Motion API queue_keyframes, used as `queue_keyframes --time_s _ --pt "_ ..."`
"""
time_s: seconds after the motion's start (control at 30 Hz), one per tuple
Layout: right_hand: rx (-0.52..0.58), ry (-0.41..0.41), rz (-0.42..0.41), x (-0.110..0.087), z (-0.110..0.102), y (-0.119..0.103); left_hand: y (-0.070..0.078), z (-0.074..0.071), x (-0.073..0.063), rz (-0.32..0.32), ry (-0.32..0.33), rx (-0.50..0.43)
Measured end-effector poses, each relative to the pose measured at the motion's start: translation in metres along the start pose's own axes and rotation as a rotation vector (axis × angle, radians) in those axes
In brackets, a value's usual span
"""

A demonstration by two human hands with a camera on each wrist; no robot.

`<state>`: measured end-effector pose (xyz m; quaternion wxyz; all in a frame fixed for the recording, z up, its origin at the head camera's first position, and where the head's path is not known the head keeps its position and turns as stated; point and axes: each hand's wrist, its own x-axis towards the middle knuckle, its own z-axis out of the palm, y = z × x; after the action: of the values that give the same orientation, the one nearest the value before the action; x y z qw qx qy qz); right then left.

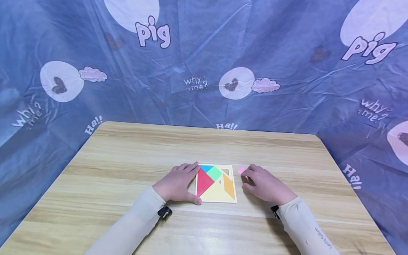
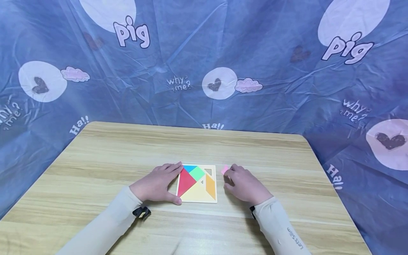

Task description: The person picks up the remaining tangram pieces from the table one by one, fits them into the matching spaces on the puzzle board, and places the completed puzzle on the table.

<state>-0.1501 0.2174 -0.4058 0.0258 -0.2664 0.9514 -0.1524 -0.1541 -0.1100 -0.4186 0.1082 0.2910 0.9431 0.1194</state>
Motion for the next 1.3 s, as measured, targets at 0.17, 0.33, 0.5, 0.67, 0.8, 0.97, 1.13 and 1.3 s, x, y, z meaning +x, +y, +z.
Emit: queue_keyframes --time_s 0.17,0.33,0.5,0.67,0.8,0.97,1.13,1.3 --pt "0.012 -0.026 -0.001 0.0009 -0.0013 0.0010 -0.0002 0.0005 -0.0006 0.000 0.002 -0.002" --pt "-0.006 0.042 -0.044 0.0004 0.0005 0.0038 0.0003 -0.0001 -0.0006 0.001 0.000 -0.007" --pt "-0.046 0.119 -0.124 0.0003 0.0042 0.0073 0.0008 -0.0008 0.0004 -0.002 -0.003 -0.003" --pt "-0.031 0.075 -0.131 -0.0012 0.0052 0.0083 0.0011 -0.0012 0.0007 -0.005 -0.006 -0.001" --pt "-0.033 0.090 -0.151 -0.0013 0.0052 0.0075 0.0013 -0.0017 0.0005 -0.002 -0.007 -0.012" --pt "-0.035 0.111 -0.146 -0.0003 0.0042 0.0065 0.0009 -0.0014 0.0005 -0.008 -0.010 -0.013" --pt "-0.045 0.087 -0.074 0.0015 0.0035 0.0057 0.0004 -0.0006 0.0009 -0.008 -0.008 -0.013" --pt "-0.027 0.070 -0.045 0.0020 0.0031 0.0046 0.0006 -0.0006 0.0002 -0.007 -0.006 -0.020"
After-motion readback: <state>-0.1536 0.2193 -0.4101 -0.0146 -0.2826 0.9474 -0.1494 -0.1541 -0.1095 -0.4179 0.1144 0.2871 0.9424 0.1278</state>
